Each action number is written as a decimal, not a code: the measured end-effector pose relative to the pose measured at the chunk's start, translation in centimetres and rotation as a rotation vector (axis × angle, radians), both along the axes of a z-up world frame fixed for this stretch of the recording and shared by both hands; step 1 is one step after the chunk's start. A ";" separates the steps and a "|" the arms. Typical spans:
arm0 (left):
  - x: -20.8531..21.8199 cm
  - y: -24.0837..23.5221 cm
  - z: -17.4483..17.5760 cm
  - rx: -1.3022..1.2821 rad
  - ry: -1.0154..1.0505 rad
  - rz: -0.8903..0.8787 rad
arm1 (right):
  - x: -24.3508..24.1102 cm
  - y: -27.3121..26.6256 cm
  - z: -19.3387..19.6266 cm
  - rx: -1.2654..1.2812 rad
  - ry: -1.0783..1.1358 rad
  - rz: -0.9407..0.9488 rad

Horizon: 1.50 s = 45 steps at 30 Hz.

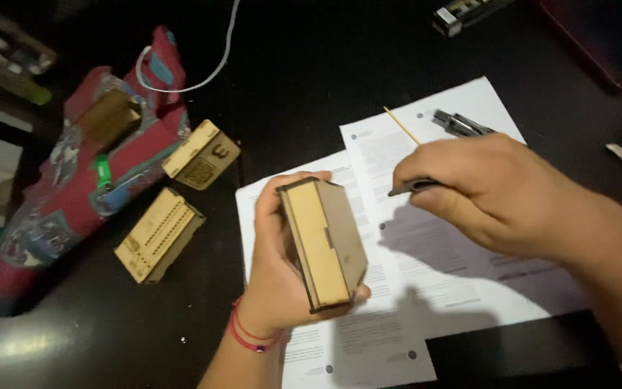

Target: The person assembles a small wooden model by fitting pieces together and pressing them into place. They then use a small black block to rub the edges and surfaces of the assembled model.

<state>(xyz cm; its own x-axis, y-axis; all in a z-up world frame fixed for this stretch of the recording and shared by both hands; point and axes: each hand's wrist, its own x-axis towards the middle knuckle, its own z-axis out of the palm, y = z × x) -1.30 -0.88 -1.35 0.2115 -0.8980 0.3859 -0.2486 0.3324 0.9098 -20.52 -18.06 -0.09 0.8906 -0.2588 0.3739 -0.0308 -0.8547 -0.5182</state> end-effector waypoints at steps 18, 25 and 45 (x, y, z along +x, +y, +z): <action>0.5 -0.1 -1.1 -0.117 1.441 -0.527 | 1.8 2.0 -1.8 0.029 -0.096 -0.019; 0.4 -0.1 -1.4 -0.102 1.566 -0.618 | 1.7 3.4 -1.7 0.132 -0.299 -0.042; -0.1 -1.5 -1.7 0.537 1.253 0.022 | 1.3 3.6 -2.3 -0.105 -0.299 -0.005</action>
